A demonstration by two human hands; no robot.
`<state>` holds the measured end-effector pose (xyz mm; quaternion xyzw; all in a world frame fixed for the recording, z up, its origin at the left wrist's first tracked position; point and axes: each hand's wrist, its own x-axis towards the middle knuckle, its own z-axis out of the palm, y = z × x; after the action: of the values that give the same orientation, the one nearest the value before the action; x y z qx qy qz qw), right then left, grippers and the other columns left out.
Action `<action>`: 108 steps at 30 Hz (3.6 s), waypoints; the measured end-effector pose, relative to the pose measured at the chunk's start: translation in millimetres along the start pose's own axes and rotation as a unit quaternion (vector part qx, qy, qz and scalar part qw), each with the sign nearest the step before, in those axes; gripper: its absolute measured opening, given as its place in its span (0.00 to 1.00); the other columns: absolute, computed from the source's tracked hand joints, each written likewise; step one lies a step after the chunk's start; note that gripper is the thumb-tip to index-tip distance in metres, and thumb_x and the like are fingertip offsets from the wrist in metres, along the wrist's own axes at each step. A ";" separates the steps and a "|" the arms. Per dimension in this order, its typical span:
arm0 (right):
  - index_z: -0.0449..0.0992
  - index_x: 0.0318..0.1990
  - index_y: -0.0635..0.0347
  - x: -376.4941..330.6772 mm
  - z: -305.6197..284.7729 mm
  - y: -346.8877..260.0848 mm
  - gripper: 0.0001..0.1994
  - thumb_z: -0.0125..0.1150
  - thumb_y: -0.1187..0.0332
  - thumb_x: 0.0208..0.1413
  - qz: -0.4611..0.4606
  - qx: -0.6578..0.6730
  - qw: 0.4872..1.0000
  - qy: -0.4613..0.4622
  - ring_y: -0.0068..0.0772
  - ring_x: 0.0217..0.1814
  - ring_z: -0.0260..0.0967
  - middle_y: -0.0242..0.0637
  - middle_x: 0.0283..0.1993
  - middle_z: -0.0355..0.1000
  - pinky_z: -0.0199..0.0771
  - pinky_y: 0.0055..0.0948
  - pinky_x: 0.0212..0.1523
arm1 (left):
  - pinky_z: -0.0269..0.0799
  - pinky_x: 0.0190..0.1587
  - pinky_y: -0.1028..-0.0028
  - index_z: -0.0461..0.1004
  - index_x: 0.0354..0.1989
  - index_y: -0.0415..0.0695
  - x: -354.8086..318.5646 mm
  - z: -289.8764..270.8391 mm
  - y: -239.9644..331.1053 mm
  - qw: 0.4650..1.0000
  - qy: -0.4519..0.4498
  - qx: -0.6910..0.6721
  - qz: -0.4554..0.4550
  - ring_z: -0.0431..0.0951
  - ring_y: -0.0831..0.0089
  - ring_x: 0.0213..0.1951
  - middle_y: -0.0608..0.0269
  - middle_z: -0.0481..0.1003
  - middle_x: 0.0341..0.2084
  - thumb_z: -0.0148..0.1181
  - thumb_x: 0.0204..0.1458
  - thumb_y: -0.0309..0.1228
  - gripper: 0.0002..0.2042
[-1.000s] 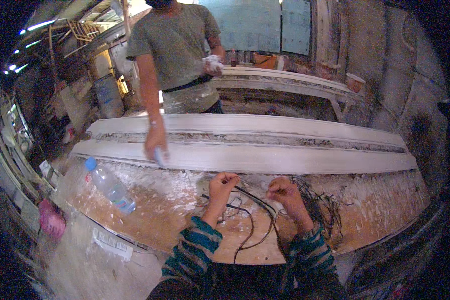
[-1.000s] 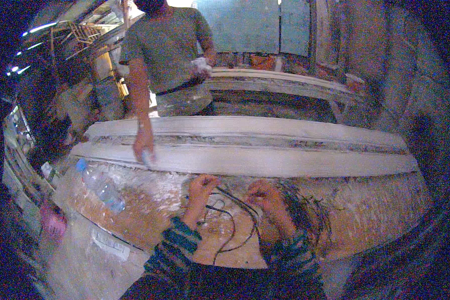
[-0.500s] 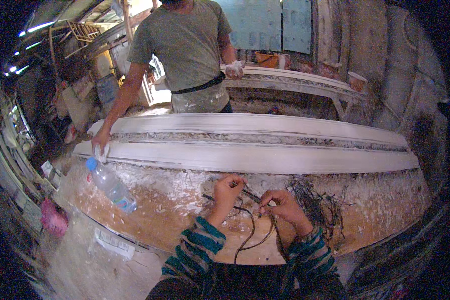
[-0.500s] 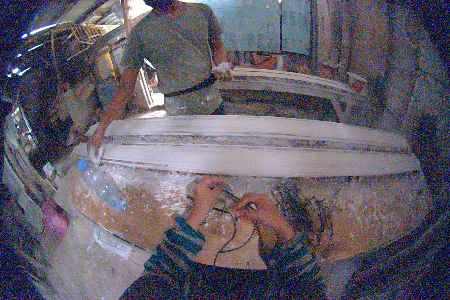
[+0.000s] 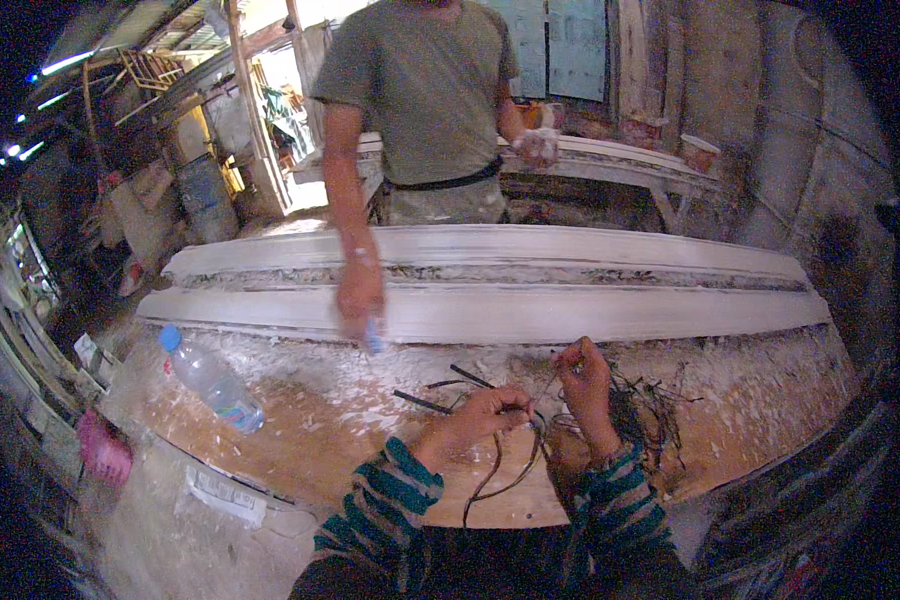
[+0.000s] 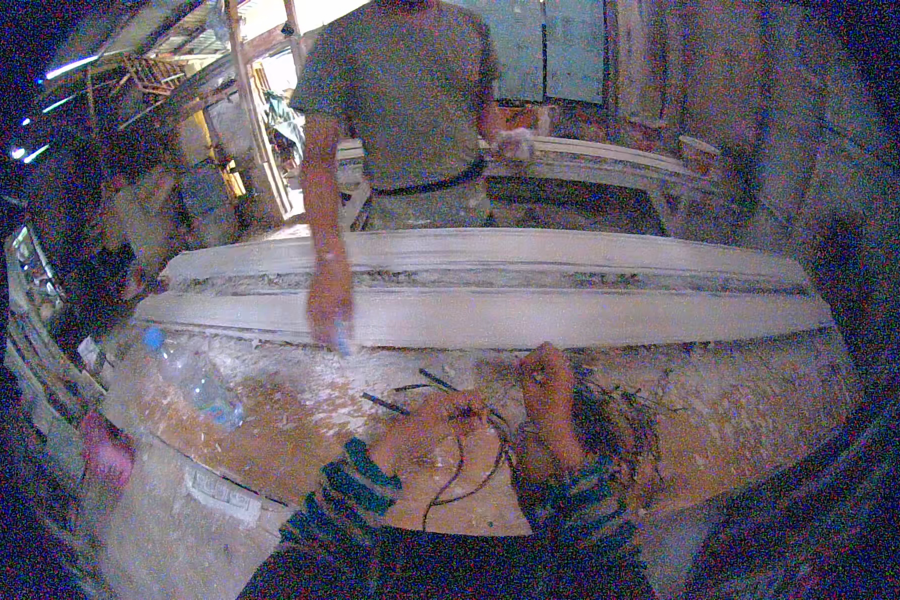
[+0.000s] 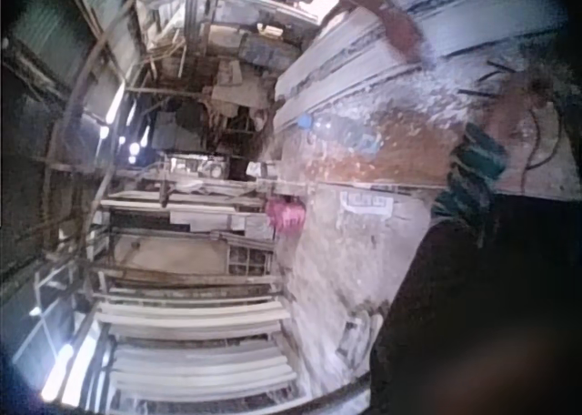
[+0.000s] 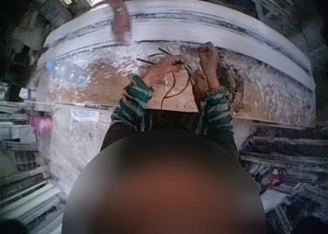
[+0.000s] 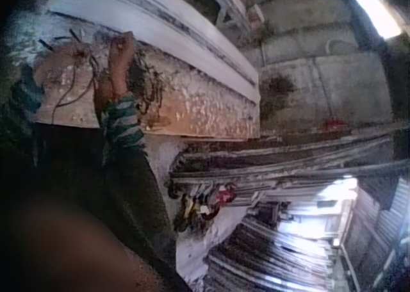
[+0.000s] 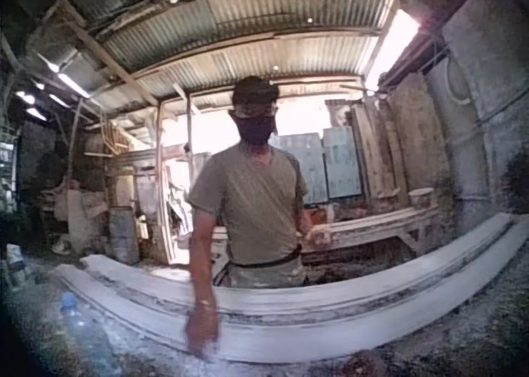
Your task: The person repeatedly handles thin black cables on a workbench, picking them up, straightening them, and placing them back down. Another person wipes a long white curved object in the background. The camera wearer's hands remain in view throughout, manipulating the cables without using tools.
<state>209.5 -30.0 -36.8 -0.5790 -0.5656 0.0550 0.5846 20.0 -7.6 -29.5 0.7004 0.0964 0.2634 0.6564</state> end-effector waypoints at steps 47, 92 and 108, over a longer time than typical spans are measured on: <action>0.71 0.36 0.52 6.6 -25.7 -32.2 0.11 0.51 0.57 0.53 0.100 0.710 0.687 -0.117 0.28 0.39 0.63 0.30 0.38 0.65 0.64 0.35 0.45 | 0.66 0.39 0.70 0.73 0.37 0.47 -2.6 -48.9 4.0 0.845 0.222 0.473 0.109 0.70 0.66 0.35 0.62 0.69 0.32 0.56 0.42 0.25 0.11; 0.67 0.37 0.60 -7.0 -4.3 -38.8 0.14 0.63 0.72 0.42 0.133 0.079 0.930 -0.334 0.22 0.28 0.64 0.31 0.26 0.68 0.65 0.22 0.30 | 0.47 0.53 0.56 0.72 0.32 0.51 5.3 -19.2 -10.4 0.808 0.225 0.538 0.082 0.69 0.66 0.43 0.68 0.72 0.33 0.57 0.40 0.29 0.08; 0.70 0.39 0.58 5.3 -28.4 -59.7 0.09 0.55 0.67 0.51 0.281 0.283 0.875 -0.274 0.13 0.19 0.53 0.23 0.21 0.60 0.53 0.15 0.19 | 0.68 0.33 0.75 0.73 0.37 0.40 -6.8 -59.9 23.0 0.812 0.365 0.427 0.160 0.73 0.63 0.30 0.55 0.72 0.29 0.53 0.43 0.20 0.11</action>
<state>196.7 -63.0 19.3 -0.4847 -0.4772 0.5314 0.5049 -20.3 38.3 -8.9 0.7681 0.3176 0.5334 0.1567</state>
